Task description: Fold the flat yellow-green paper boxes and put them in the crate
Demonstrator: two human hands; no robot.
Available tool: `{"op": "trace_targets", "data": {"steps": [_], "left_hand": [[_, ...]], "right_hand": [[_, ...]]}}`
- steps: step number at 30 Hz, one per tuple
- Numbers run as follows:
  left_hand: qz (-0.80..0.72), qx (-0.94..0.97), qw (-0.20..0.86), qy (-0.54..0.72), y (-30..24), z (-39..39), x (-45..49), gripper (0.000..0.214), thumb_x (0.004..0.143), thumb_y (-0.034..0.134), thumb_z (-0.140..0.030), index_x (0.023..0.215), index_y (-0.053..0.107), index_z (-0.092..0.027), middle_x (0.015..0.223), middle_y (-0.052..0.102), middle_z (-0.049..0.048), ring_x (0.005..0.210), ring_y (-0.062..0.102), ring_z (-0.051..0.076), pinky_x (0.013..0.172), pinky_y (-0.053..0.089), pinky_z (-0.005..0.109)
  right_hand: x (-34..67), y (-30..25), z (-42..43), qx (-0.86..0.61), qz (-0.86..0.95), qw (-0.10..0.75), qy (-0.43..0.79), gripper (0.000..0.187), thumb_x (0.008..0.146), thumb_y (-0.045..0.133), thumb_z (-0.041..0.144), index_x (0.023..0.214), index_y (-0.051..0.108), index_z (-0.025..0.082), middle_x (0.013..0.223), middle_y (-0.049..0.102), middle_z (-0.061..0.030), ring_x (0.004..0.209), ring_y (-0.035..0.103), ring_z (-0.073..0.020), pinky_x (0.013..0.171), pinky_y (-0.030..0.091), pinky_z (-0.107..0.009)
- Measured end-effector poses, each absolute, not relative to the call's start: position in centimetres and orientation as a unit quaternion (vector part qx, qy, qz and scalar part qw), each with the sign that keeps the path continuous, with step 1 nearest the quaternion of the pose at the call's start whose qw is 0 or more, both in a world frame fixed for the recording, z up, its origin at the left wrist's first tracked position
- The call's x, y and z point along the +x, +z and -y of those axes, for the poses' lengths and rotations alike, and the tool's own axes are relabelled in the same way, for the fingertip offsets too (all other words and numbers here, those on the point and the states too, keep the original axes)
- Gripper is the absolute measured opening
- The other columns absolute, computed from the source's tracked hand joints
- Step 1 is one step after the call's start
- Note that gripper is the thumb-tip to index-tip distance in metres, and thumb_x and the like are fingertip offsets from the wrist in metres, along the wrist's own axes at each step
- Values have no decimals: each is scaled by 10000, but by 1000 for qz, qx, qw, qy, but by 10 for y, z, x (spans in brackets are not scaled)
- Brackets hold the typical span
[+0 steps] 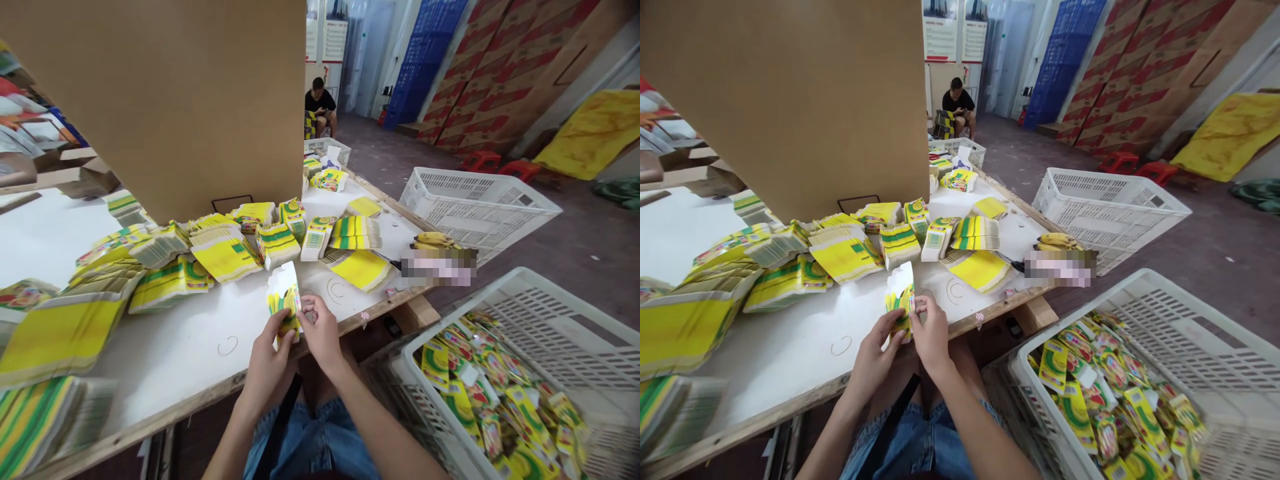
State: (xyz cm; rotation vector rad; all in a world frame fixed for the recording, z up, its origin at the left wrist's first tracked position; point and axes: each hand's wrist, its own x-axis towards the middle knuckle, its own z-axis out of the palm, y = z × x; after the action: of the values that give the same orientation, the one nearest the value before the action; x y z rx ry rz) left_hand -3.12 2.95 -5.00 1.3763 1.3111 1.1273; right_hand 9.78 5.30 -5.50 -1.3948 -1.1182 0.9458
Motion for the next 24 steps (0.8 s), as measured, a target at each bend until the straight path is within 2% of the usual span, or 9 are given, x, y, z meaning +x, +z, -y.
{"op": "trace_targets", "data": {"steps": [2, 5, 9, 13, 17, 20, 24], "left_hand": [[-530, 501, 434, 530, -50, -31, -35, 395, 840, 637, -325, 1212, 572, -210, 1306, 618, 117, 1253, 548, 249, 1098, 379, 427], [-504, 413, 475, 592, -46, -36, -39, 483, 821, 670, -396, 1252, 549, -215, 1293, 632, 117, 1238, 562, 245, 1066, 420, 403], [-401, 331, 661, 541, -37, -38, -34, 510, 749, 737, -459, 1177, 638, -201, 1204, 697, 108, 1086, 660, 272, 943, 516, 390], [-321, 300, 742, 506, -27, -32, -23, 469, 702, 781, -457, 1070, 712, -174, 1153, 724, 110, 1077, 666, 282, 938, 519, 371], [-322, 283, 743, 514, -24, -29, -15, 444, 637, 841, -393, 993, 731, -153, 1048, 756, 110, 972, 705, 261, 867, 545, 332], [-364, 267, 715, 534, -27, -28, -10, 407, 612, 860, -338, 938, 714, -144, 875, 775, 83, 791, 726, 218, 725, 562, 290], [-410, 273, 676, 548, -28, -26, -2, 388, 651, 827, -352, 920, 656, -131, 767, 753, 56, 656, 699, 184, 601, 538, 258]], "right_hand": [[102, -56, -57, -570, 432, 549, 432, 236, 783, 631, 286, 992, 604, 181, 803, 671, -43, 705, 592, -190, 695, 474, -324], [110, -54, -55, -532, 384, 575, 488, 290, 757, 656, 386, 954, 606, 179, 785, 684, -35, 708, 616, -171, 700, 507, -307], [114, -45, -41, -488, 346, 579, 554, 310, 693, 745, 408, 886, 670, 177, 791, 723, -45, 748, 659, -178, 752, 530, -322], [117, -38, -29, -464, 317, 581, 589, 314, 652, 808, 414, 839, 713, 180, 853, 754, -58, 810, 685, -191, 810, 532, -338], [124, -30, -23, -444, 305, 575, 616, 332, 634, 841, 408, 855, 740, 181, 883, 761, -55, 862, 684, -197, 857, 518, -337], [125, -30, -20, -454, 330, 551, 617, 371, 650, 826, 433, 894, 735, 169, 843, 752, -55, 796, 681, -202, 785, 532, -337], [123, -37, -16, -506, 387, 543, 547, 315, 737, 744, 457, 798, 695, 153, 725, 711, -42, 656, 638, -183, 658, 527, -310]]}}
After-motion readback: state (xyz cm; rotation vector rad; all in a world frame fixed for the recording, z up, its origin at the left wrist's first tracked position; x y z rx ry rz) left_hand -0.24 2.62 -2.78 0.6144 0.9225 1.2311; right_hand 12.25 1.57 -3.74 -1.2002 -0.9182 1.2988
